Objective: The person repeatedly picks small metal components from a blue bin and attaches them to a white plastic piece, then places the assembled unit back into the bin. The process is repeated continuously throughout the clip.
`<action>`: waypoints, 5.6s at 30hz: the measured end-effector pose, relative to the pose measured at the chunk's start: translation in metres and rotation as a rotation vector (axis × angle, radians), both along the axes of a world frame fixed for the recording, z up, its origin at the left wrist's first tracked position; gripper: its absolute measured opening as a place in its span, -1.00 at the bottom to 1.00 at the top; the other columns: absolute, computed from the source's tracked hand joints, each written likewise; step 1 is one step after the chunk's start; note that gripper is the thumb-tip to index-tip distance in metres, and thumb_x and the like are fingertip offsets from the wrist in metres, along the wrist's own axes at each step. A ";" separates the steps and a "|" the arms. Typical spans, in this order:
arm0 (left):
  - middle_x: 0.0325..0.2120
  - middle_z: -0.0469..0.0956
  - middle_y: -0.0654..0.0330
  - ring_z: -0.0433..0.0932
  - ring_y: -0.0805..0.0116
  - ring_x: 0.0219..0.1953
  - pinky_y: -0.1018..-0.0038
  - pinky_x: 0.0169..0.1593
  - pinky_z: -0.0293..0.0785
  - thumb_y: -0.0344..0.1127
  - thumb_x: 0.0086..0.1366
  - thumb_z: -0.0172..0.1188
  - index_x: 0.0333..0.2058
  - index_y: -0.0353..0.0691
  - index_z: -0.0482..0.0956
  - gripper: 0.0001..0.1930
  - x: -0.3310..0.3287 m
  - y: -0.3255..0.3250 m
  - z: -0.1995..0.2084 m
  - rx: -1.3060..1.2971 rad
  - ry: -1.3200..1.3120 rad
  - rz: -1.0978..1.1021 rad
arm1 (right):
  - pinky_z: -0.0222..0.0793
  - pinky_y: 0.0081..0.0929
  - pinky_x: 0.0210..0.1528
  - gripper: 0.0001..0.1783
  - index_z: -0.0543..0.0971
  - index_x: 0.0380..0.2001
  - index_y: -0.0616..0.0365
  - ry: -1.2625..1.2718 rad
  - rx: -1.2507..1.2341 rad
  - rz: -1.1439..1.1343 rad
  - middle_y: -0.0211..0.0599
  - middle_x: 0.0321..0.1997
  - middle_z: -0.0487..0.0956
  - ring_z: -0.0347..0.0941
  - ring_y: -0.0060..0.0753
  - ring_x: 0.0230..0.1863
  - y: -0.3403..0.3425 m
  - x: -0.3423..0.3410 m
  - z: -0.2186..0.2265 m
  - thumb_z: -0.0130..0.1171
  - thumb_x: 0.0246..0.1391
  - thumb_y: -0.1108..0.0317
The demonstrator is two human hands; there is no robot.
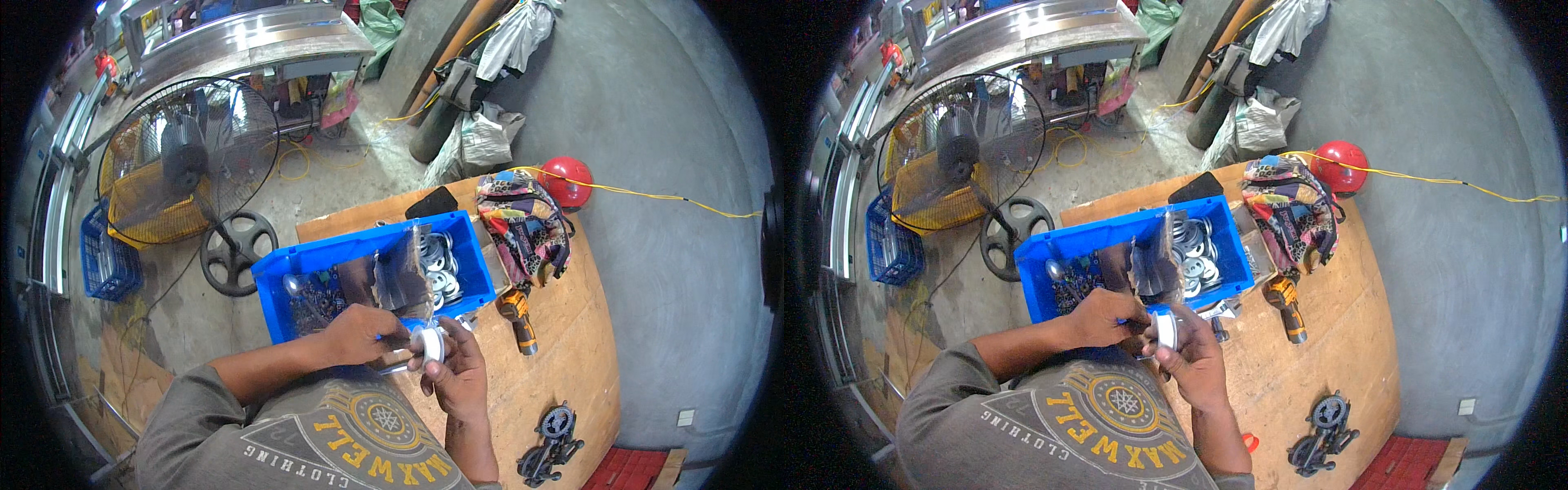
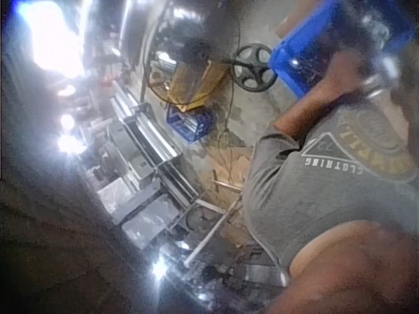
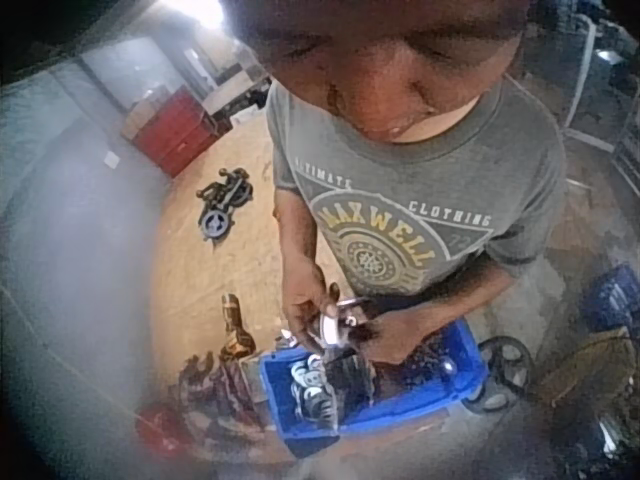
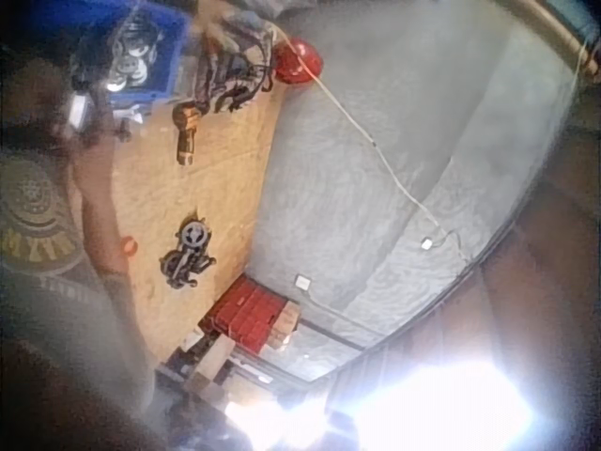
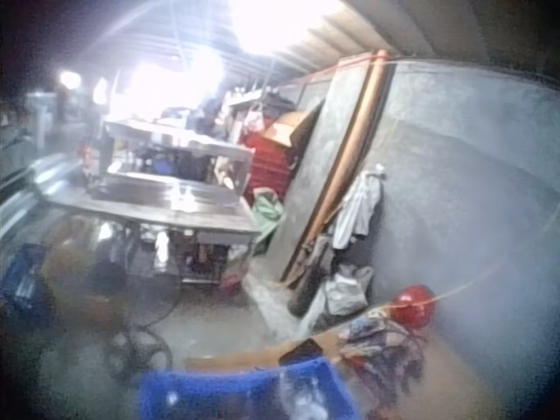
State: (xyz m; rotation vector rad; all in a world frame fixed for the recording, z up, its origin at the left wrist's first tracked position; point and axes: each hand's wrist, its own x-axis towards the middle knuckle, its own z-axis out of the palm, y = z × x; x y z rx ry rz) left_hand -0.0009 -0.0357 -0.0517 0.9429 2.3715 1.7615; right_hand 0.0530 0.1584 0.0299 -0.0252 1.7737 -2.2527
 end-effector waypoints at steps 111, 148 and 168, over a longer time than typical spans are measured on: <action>-0.42 0.64 0.07 0.66 0.17 -0.36 0.37 -0.28 0.53 -0.35 0.16 0.35 -0.33 -0.25 0.64 -0.86 0.009 -0.019 0.026 0.233 0.000 -0.069 | 0.44 -0.63 -0.56 -0.02 -0.18 0.44 -0.03 -0.031 -0.046 0.045 0.06 0.13 0.48 0.58 -0.33 -0.17 -0.014 -0.036 -0.023 0.13 0.20 -0.10; -0.36 0.67 0.11 0.67 0.36 -0.31 0.46 -0.21 0.56 -0.49 0.14 0.38 -0.34 -0.28 0.60 -0.87 0.012 -0.033 0.030 0.502 -0.326 0.042 | 0.31 -0.47 0.12 -0.44 0.26 0.28 0.28 0.011 0.149 0.235 -0.17 0.11 0.46 0.39 -0.44 0.09 -0.026 -0.003 -0.015 -0.01 0.36 0.17; -0.20 0.64 0.10 0.61 0.37 -0.12 0.45 -0.03 0.51 -0.43 0.25 0.30 0.06 -0.29 0.46 -0.59 0.013 -0.027 0.027 0.250 -0.580 -0.287 | 0.43 -0.23 -0.19 -0.72 0.59 -0.11 0.18 0.459 0.844 0.072 -0.07 -0.26 0.57 0.53 0.02 -0.22 -0.021 0.013 -0.010 0.19 0.16 0.28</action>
